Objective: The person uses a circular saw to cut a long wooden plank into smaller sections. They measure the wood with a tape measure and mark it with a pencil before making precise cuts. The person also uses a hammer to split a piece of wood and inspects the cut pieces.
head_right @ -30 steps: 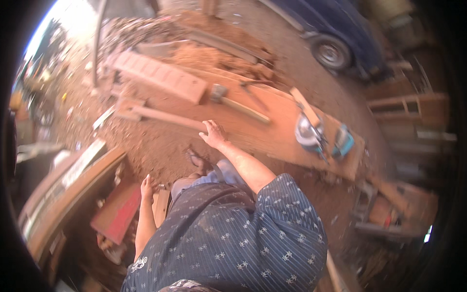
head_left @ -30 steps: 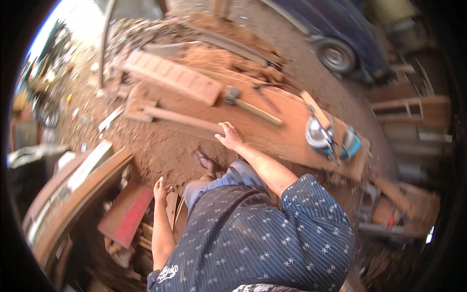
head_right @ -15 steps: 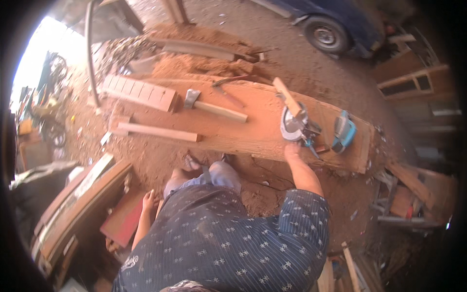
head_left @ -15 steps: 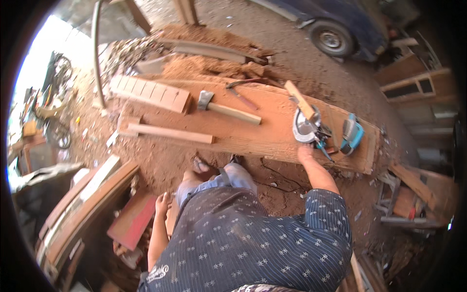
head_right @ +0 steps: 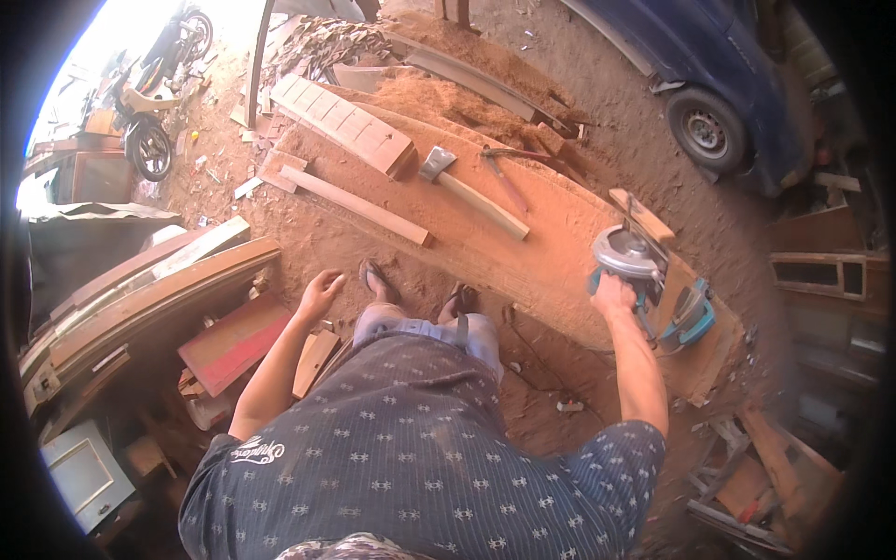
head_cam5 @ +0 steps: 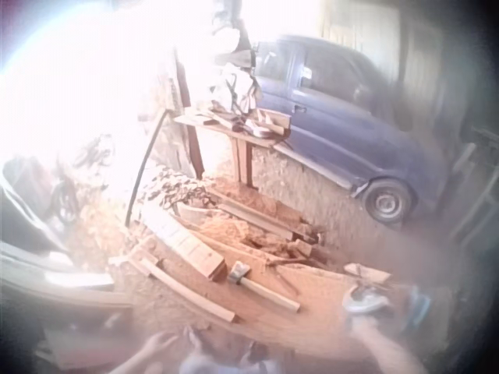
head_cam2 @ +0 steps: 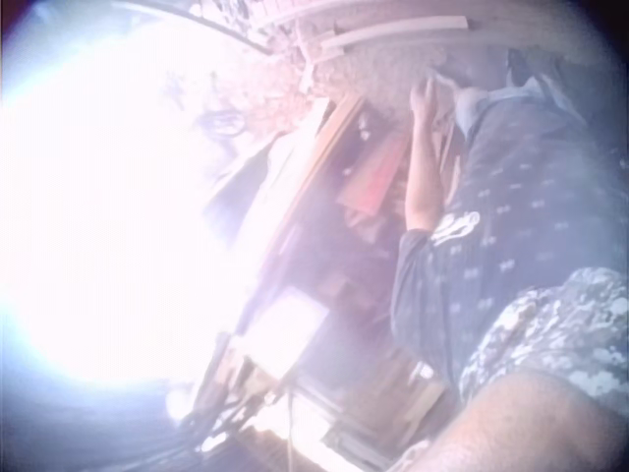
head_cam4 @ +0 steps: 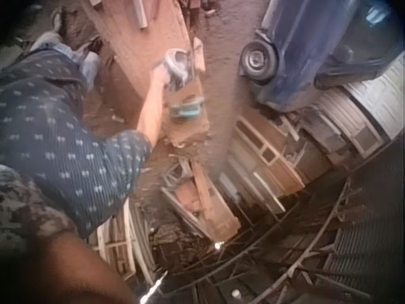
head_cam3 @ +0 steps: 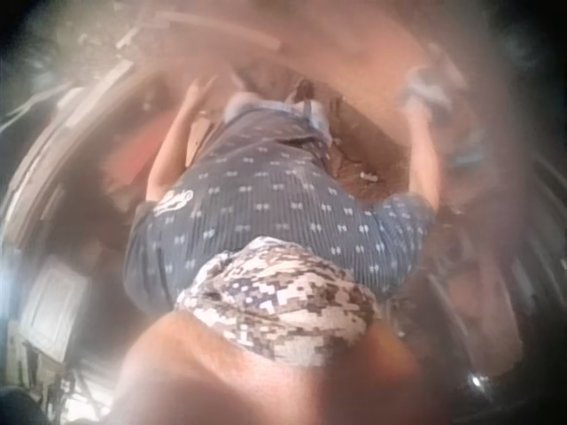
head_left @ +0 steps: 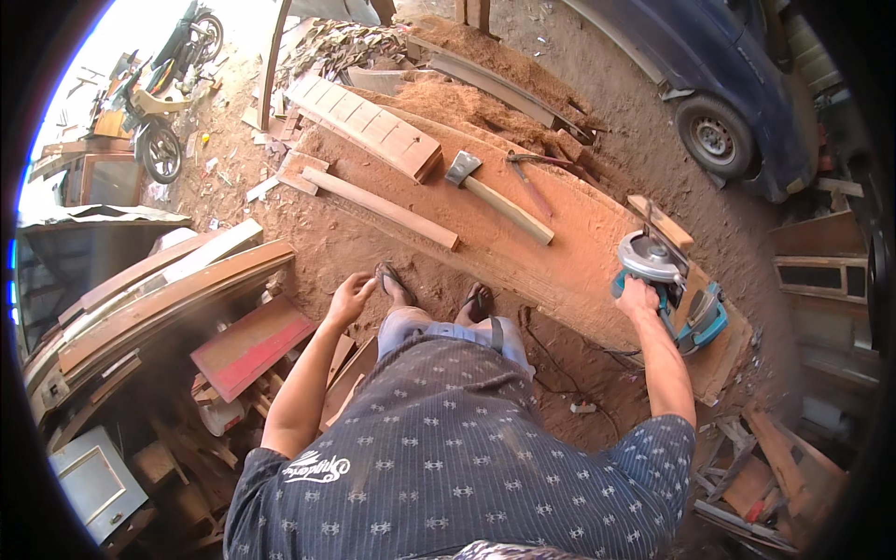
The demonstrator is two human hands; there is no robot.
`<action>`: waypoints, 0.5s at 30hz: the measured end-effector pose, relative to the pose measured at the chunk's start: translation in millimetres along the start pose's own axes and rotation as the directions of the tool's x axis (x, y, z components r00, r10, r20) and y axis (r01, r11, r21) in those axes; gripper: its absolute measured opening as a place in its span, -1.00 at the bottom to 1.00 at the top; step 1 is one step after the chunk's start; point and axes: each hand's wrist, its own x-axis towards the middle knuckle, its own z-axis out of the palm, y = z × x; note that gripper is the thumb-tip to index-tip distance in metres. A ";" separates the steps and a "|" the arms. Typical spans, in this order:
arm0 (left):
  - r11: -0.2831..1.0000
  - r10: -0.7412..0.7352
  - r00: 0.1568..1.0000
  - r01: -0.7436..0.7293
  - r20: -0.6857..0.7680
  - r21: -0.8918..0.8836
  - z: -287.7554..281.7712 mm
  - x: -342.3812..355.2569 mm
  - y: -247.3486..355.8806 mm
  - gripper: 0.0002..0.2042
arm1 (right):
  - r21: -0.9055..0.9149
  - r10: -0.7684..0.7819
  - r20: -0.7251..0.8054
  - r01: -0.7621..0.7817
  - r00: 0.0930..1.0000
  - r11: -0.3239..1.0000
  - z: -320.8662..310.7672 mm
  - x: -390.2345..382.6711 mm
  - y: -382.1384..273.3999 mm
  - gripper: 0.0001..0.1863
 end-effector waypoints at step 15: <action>0.991 -0.023 0.845 0.088 0.535 -0.097 141.3 58.2 162.6 -0.34 | 0.926 -0.359 -0.277 0.347 0.891 0.146 -58.2 -211.0 -154.5 -0.64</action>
